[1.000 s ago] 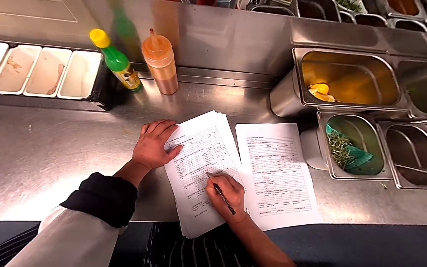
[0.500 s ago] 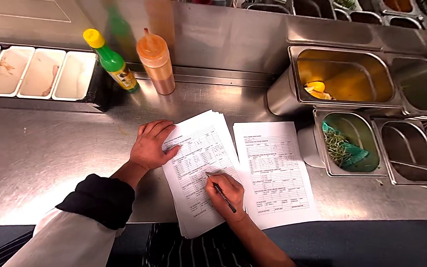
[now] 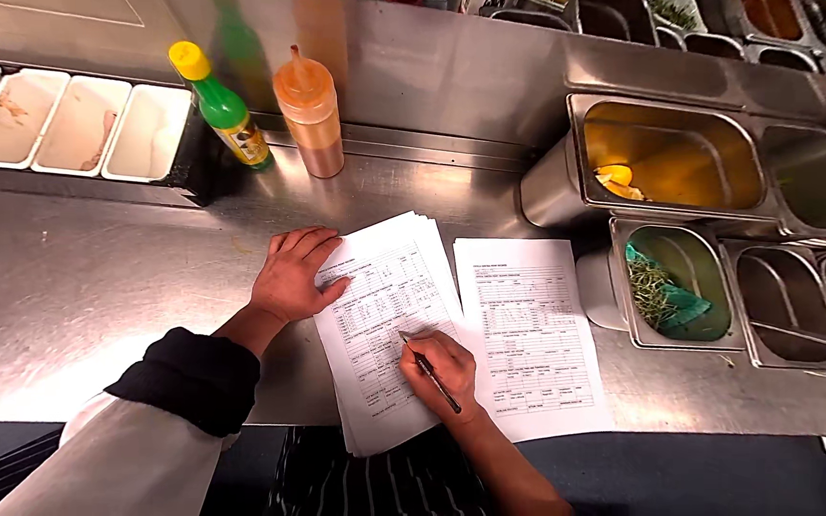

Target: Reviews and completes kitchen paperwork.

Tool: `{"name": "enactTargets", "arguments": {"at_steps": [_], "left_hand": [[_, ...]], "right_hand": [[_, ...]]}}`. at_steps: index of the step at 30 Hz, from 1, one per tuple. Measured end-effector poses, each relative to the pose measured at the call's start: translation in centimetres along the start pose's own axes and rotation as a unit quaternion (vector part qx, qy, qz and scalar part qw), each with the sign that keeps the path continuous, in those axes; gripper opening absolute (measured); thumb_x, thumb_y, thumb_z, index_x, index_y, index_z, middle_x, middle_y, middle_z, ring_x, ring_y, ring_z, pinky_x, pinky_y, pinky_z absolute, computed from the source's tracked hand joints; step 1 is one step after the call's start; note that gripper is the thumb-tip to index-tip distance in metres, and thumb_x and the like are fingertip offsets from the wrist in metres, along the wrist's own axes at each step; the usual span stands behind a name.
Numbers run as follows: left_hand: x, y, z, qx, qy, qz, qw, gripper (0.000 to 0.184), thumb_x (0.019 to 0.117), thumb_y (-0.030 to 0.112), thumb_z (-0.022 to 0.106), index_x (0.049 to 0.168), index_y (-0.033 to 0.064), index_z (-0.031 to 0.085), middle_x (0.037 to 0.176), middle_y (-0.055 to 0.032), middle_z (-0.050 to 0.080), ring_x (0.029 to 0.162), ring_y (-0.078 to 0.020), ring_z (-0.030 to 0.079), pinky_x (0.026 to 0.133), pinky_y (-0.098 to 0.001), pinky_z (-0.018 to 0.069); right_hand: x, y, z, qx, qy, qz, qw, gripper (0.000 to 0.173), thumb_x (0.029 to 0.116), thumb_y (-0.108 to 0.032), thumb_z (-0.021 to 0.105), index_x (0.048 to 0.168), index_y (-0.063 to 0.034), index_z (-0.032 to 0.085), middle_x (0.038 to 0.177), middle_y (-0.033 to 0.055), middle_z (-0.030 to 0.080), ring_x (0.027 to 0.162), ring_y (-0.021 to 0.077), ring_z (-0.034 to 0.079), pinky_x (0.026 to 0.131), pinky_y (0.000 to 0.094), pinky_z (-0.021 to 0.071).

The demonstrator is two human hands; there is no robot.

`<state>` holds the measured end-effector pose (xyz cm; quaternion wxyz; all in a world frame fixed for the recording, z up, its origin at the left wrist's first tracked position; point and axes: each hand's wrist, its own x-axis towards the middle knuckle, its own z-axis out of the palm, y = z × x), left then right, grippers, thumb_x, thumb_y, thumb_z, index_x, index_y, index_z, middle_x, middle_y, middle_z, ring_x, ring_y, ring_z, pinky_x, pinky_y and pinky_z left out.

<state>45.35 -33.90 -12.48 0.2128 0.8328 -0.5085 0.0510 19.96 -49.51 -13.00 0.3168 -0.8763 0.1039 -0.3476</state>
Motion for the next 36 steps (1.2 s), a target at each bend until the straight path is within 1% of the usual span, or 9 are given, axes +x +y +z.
{"name": "enactTargets", "arguments": {"at_steps": [3,7,12,16,24,29,33,34,36], "left_hand": [[-0.04,-0.02,0.04,-0.001,-0.001,-0.003,1.0,0.067,0.0903,0.063,0.053,0.13,0.0121,0.069,0.141,-0.0082,0.064,0.133,-0.0297,0.056,0.108,-0.0556,0.0391],[-0.09,-0.07,0.02,-0.001,-0.002,-0.004,1.0,0.067,0.0907,0.063,0.052,0.131,0.0121,0.069,0.141,-0.0084,0.063,0.134,-0.0294,0.055,0.109,-0.0554,0.0386],[-0.06,0.05,0.02,0.003,-0.005,-0.006,1.0,0.068,0.0903,0.064,0.052,0.131,0.0127,0.069,0.141,-0.0075,0.063,0.134,-0.0287,0.055,0.109,-0.055,0.0386],[0.0,0.09,-0.11,-0.003,-0.007,-0.007,1.0,0.066,0.0897,0.062,0.054,0.131,0.0122,0.069,0.141,-0.0082,0.063,0.133,-0.0303,0.056,0.108,-0.0565,0.0395],[-0.03,0.06,-0.04,-0.003,-0.005,-0.005,1.0,0.067,0.0897,0.062,0.054,0.131,0.0117,0.069,0.141,-0.009,0.063,0.133,-0.0307,0.056,0.107,-0.0566,0.0396],[0.0,0.0,0.01,0.0,-0.006,-0.004,1.0,0.067,0.0901,0.062,0.054,0.132,0.0116,0.068,0.141,-0.0087,0.063,0.134,-0.0301,0.055,0.108,-0.0556,0.0391],[0.07,-0.02,-0.02,0.003,-0.004,-0.003,1.0,0.066,0.0901,0.062,0.054,0.132,0.0124,0.068,0.141,-0.0077,0.063,0.133,-0.0291,0.056,0.108,-0.0549,0.0395],[0.04,-0.01,0.01,0.003,-0.004,-0.003,1.0,0.066,0.0901,0.062,0.054,0.131,0.0125,0.068,0.141,-0.0077,0.063,0.133,-0.0292,0.055,0.108,-0.055,0.0393],[0.01,-0.01,0.02,0.003,-0.003,-0.003,1.0,0.067,0.09,0.062,0.054,0.131,0.012,0.068,0.141,-0.008,0.063,0.134,-0.0295,0.055,0.108,-0.0555,0.0388]], "right_hand": [[0.0,-0.02,-0.02,0.002,0.003,0.001,1.0,0.011,0.0848,-0.007,0.068,0.075,-0.0075,0.072,0.075,0.0034,0.073,0.07,0.0085,0.07,0.061,0.0208,0.0583],[0.03,-0.07,-0.03,0.003,-0.01,-0.022,1.0,0.011,0.0858,-0.007,0.067,0.076,-0.0071,0.072,0.077,0.0041,0.073,0.072,0.0095,0.07,0.062,0.0209,0.0581],[-0.03,-0.01,-0.04,0.005,-0.013,-0.015,1.0,0.011,0.0862,-0.007,0.067,0.076,-0.0074,0.073,0.077,0.0033,0.073,0.072,0.009,0.07,0.062,0.0204,0.0577],[-0.05,0.1,-0.03,0.012,-0.026,-0.005,1.0,0.013,0.0879,-0.008,0.067,0.078,-0.0074,0.074,0.078,0.0033,0.074,0.075,0.0099,0.071,0.065,0.0223,0.0595],[-0.07,0.09,0.01,0.025,-0.009,-0.008,1.0,0.012,0.0859,-0.006,0.068,0.076,-0.0067,0.073,0.078,0.0039,0.074,0.074,0.0093,0.071,0.064,0.021,0.059],[0.09,0.14,0.05,0.02,-0.022,-0.011,1.0,0.012,0.0858,-0.007,0.068,0.075,-0.0074,0.073,0.078,0.0032,0.073,0.074,0.0089,0.071,0.064,0.021,0.0588],[-0.19,0.08,-0.27,0.044,0.024,-0.003,0.999,0.008,0.0843,-0.005,0.069,0.077,-0.0058,0.072,0.079,0.0044,0.074,0.073,0.0087,0.071,0.064,0.0201,0.0595],[-0.38,-0.02,-0.48,0.045,0.028,-0.002,0.999,0.008,0.0853,-0.007,0.069,0.079,-0.0055,0.072,0.079,0.0048,0.074,0.073,0.0087,0.071,0.065,0.0199,0.0598],[-0.87,-0.39,-0.89,0.033,0.01,0.016,0.999,0.015,0.0926,-0.015,0.067,0.083,-0.0057,0.073,0.076,0.0038,0.073,0.071,0.0071,0.07,0.064,0.0192,0.0586]]}}
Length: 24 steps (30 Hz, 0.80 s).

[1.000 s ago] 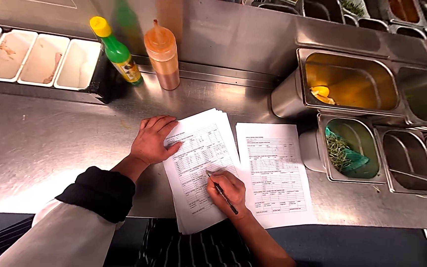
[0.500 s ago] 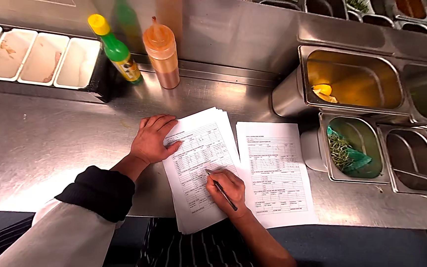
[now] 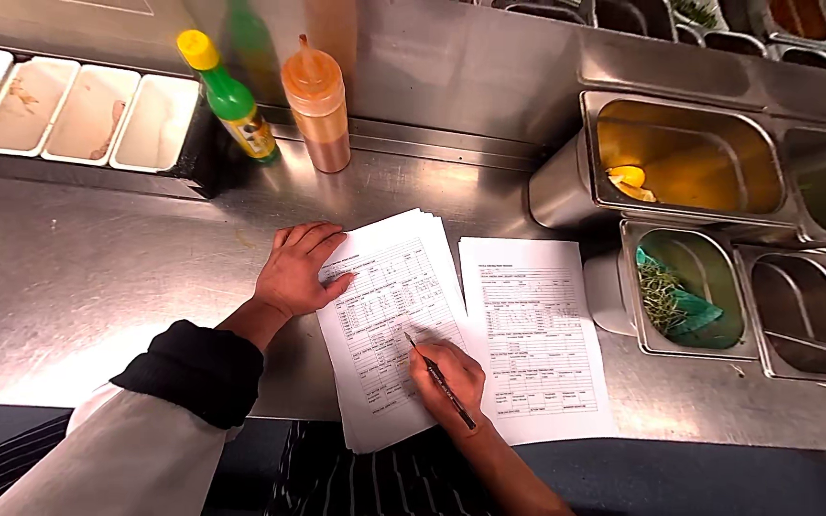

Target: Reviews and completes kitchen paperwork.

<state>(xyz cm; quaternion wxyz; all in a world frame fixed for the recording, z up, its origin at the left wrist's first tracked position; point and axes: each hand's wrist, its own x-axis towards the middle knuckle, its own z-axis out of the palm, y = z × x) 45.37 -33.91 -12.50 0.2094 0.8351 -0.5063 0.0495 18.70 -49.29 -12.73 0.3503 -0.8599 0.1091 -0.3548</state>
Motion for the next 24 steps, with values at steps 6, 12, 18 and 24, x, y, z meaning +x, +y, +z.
{"name": "enactTargets", "arguments": {"at_steps": [6,12,18,24], "left_hand": [[0.0,0.0,0.0,0.002,0.0,0.002,1.0,0.066,0.0895,0.062,0.054,0.131,0.0125,0.069,0.141,-0.0077,0.064,0.133,-0.0291,0.056,0.107,-0.0548,0.0395],[-0.1,0.0,0.0,-0.002,0.002,0.002,1.0,0.065,0.0891,0.061,0.056,0.13,0.0122,0.069,0.141,-0.0082,0.064,0.134,-0.0299,0.056,0.107,-0.056,0.0399],[0.0,0.0,-0.1,0.001,0.002,0.002,1.0,0.065,0.0896,0.061,0.055,0.13,0.012,0.069,0.14,-0.0083,0.064,0.133,-0.0295,0.056,0.107,-0.0553,0.0397],[0.0,-0.1,0.0,0.002,0.009,0.008,1.0,0.066,0.0901,0.062,0.053,0.13,0.012,0.069,0.14,-0.0087,0.064,0.132,-0.0299,0.056,0.107,-0.0556,0.04]], "right_hand": [[-0.7,-1.3,0.2,-0.03,-0.001,0.049,0.998,0.012,0.0885,-0.012,0.066,0.08,-0.0046,0.072,0.071,0.0027,0.07,0.063,0.0054,0.066,0.059,0.0183,0.0566],[-1.3,-1.0,0.3,-0.035,-0.008,-0.022,0.999,0.008,0.0856,-0.008,0.067,0.078,-0.0067,0.069,0.08,0.0059,0.074,0.075,0.0119,0.072,0.067,0.0222,0.0605],[-1.1,-1.0,0.5,-0.043,-0.021,-0.024,0.999,0.01,0.0864,-0.007,0.067,0.077,-0.0067,0.07,0.08,0.0059,0.073,0.076,0.0125,0.072,0.067,0.0221,0.0599],[-1.2,-0.8,0.5,-0.039,-0.006,-0.02,0.999,0.01,0.0854,-0.007,0.067,0.076,-0.0072,0.069,0.079,0.0057,0.073,0.075,0.0116,0.072,0.065,0.0213,0.0593]]}}
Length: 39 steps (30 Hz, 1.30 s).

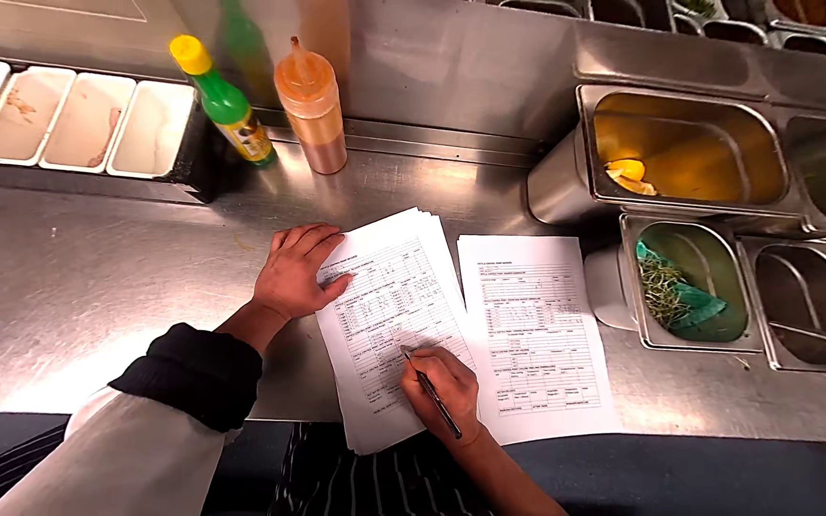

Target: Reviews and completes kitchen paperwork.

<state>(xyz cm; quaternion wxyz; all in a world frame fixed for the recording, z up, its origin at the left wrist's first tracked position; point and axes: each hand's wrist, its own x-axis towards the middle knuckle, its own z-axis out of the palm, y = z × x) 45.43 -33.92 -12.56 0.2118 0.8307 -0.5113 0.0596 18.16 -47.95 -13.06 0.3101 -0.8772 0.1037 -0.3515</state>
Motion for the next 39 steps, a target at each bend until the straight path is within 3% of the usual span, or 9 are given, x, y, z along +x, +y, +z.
{"name": "enactTargets", "arguments": {"at_steps": [39], "left_hand": [[0.05,0.16,-0.21,-0.002,-0.009,-0.005,1.0,0.066,0.0898,0.061,0.054,0.13,0.0109,0.069,0.14,-0.0095,0.064,0.133,-0.0311,0.056,0.106,-0.056,0.0399]], "right_hand": [[0.06,-0.19,-0.03,-0.02,0.019,0.045,0.999,0.011,0.0838,-0.006,0.067,0.073,-0.0067,0.069,0.076,0.0053,0.073,0.074,0.0112,0.072,0.066,0.0212,0.0598]]}}
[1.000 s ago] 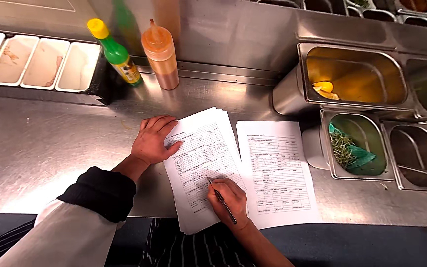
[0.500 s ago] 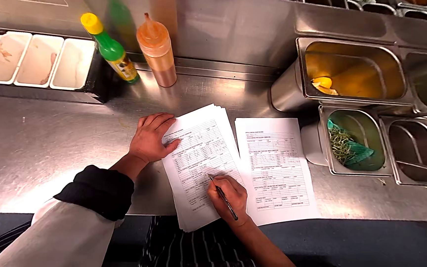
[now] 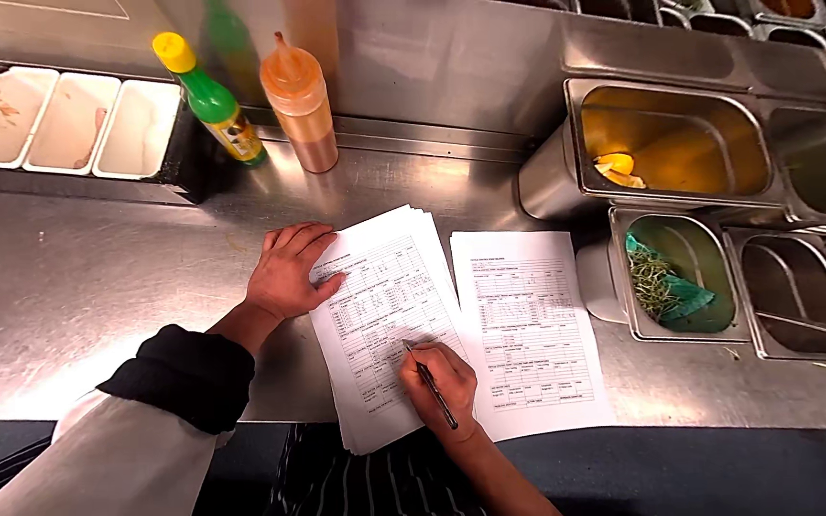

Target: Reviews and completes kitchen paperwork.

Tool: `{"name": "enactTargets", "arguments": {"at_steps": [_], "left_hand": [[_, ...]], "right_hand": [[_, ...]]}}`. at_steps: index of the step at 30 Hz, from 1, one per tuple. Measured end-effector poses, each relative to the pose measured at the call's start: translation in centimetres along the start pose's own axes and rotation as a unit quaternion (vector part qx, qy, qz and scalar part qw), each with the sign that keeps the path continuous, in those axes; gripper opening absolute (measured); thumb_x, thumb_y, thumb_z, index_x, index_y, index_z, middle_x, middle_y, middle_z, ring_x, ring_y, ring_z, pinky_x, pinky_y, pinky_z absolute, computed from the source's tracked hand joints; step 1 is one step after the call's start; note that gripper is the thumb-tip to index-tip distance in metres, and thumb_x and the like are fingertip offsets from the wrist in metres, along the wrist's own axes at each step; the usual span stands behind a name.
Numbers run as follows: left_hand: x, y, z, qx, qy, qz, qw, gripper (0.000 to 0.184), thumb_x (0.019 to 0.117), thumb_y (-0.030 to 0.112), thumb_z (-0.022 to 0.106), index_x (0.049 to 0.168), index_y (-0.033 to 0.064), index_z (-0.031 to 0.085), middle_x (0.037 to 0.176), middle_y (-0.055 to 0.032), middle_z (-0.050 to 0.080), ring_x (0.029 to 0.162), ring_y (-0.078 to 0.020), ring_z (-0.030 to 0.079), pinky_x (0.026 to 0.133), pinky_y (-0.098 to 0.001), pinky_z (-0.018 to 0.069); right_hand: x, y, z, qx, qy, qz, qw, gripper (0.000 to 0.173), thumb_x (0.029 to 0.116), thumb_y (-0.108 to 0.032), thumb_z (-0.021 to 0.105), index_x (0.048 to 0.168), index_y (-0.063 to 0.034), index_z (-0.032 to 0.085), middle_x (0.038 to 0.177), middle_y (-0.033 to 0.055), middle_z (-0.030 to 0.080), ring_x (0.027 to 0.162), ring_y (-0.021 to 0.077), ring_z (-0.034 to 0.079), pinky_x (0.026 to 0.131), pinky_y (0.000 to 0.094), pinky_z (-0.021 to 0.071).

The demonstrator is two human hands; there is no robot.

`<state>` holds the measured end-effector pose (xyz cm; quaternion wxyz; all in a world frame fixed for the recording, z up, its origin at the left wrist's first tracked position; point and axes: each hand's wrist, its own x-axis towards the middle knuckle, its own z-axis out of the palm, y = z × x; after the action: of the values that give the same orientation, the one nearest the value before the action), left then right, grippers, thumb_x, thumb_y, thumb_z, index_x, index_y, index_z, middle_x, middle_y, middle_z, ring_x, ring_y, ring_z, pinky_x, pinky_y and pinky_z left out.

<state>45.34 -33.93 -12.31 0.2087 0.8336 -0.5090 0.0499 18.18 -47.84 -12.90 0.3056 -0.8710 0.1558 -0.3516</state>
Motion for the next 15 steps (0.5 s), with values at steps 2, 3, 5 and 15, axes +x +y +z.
{"name": "enactTargets", "arguments": {"at_steps": [2,3,5,15], "left_hand": [[0.1,0.0,0.1,0.002,0.002,0.0,1.0,0.066,0.0901,0.061,0.053,0.13,0.0111,0.069,0.14,-0.0096,0.064,0.132,-0.0309,0.056,0.106,-0.0564,0.0399],[0.0,0.1,0.1,0.002,0.0,-0.001,1.0,0.066,0.0903,0.062,0.053,0.13,0.0113,0.069,0.14,-0.0094,0.064,0.133,-0.0306,0.056,0.107,-0.0565,0.0396],[0.0,0.0,0.1,0.001,0.002,-0.002,1.0,0.066,0.09,0.062,0.053,0.129,0.0111,0.07,0.14,-0.0093,0.064,0.132,-0.0306,0.056,0.107,-0.0565,0.0394],[-0.1,-0.1,0.1,0.0,-0.003,-0.002,1.0,0.067,0.0908,0.063,0.052,0.131,0.0118,0.069,0.141,-0.0087,0.063,0.133,-0.0309,0.056,0.107,-0.0565,0.0393]], "right_hand": [[0.1,0.1,0.0,0.013,0.003,0.002,1.0,0.011,0.0842,-0.006,0.067,0.073,-0.0061,0.07,0.077,0.0056,0.073,0.075,0.011,0.072,0.067,0.021,0.0602],[0.0,0.1,-0.1,0.026,0.007,0.013,1.0,0.011,0.0838,-0.006,0.067,0.073,-0.0057,0.07,0.077,0.0055,0.073,0.074,0.0103,0.072,0.067,0.0207,0.0602],[0.3,0.1,-0.5,0.052,0.026,0.056,0.997,0.008,0.0812,-0.005,0.068,0.073,-0.005,0.07,0.074,0.0042,0.073,0.07,0.0072,0.071,0.063,0.0191,0.059],[0.8,1.5,-1.3,0.01,0.008,0.015,1.0,0.008,0.0808,-0.006,0.07,0.073,-0.0062,0.07,0.076,0.0049,0.073,0.071,0.0084,0.071,0.063,0.0199,0.0591]]}}
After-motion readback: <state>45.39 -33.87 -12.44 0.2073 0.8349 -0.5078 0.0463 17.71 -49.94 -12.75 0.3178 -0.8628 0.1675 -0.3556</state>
